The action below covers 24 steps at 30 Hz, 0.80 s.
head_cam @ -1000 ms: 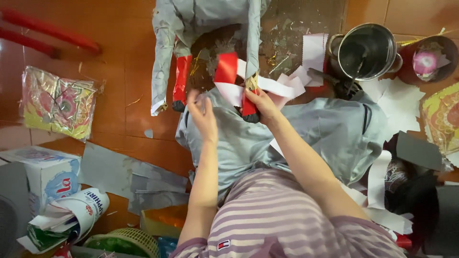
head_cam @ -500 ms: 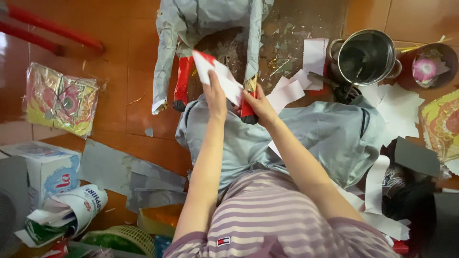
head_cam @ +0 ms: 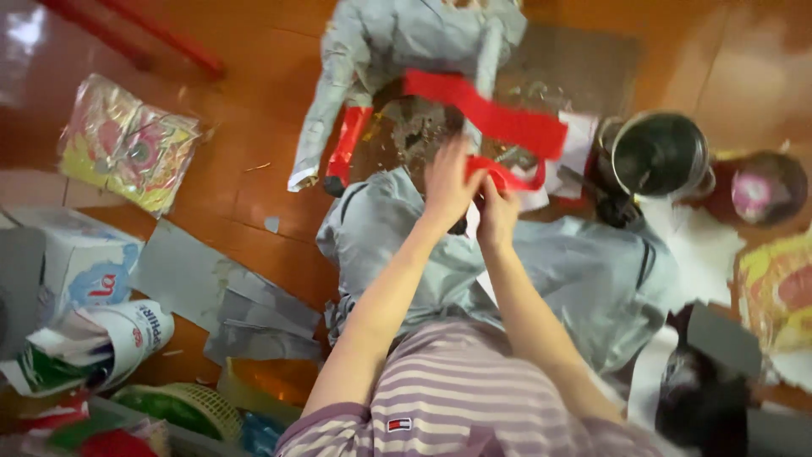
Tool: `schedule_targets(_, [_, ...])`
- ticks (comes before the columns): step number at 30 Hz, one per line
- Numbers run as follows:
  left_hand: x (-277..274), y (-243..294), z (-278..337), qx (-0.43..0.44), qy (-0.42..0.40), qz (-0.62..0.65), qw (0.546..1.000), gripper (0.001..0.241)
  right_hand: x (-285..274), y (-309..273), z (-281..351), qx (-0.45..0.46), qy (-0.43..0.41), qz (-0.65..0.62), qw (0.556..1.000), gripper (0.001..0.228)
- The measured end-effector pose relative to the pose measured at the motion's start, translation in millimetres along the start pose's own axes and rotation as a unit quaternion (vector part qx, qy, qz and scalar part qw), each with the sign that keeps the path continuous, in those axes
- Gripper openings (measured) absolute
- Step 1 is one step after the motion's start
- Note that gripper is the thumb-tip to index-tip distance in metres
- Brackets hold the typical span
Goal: Decorating a giraffe statue with strips of colored paper and adhesive.
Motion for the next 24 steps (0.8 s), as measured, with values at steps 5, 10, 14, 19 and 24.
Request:
schedule_targets(5, [20.7, -68.6, 37.7, -0.312, 0.031, 0.298, 0.902, 0.059, 56.2, -40.6, 8.7, 0.06, 0.066, 0.062, 0.994, 0.017])
schedule_targets(10, [-18.4, -24.7, 33.9, -0.357, 0.078, 0.412, 0.835, 0.068, 54.1, -50.2, -17.4, 0.089, 0.014, 0.093, 0.992, 0.018])
schedule_targets(14, [-27.3, -23.1, 21.4, -0.242, 0.105, 0.464, 0.845, 0.104, 61.1, -34.3, -35.1, 0.144, -0.095, 0.05, 0.984, 0.029])
schedule_targets(19, [20.9, -73.2, 35.7, -0.302, 0.061, 0.277, 0.91, 0.092, 68.0, -26.1, -20.8, 0.214, -0.163, 0.051, 0.962, 0.042])
schedule_targets(24, [-5.4, -60.0, 35.9, -0.336, 0.057, 0.277, 0.899, 0.086, 77.9, -84.3, -5.7, 0.194, -0.195, 0.058, 0.96, 0.045])
Point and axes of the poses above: each hand's wrist, its own z-axis away from the middle knuckle, its own x-axis out of the palm, y = z × x, the point moved 6 cm from there along -z, towards the middle knuckle, and after that the axes turned 11 degrees about y, right-handed, at the moved point
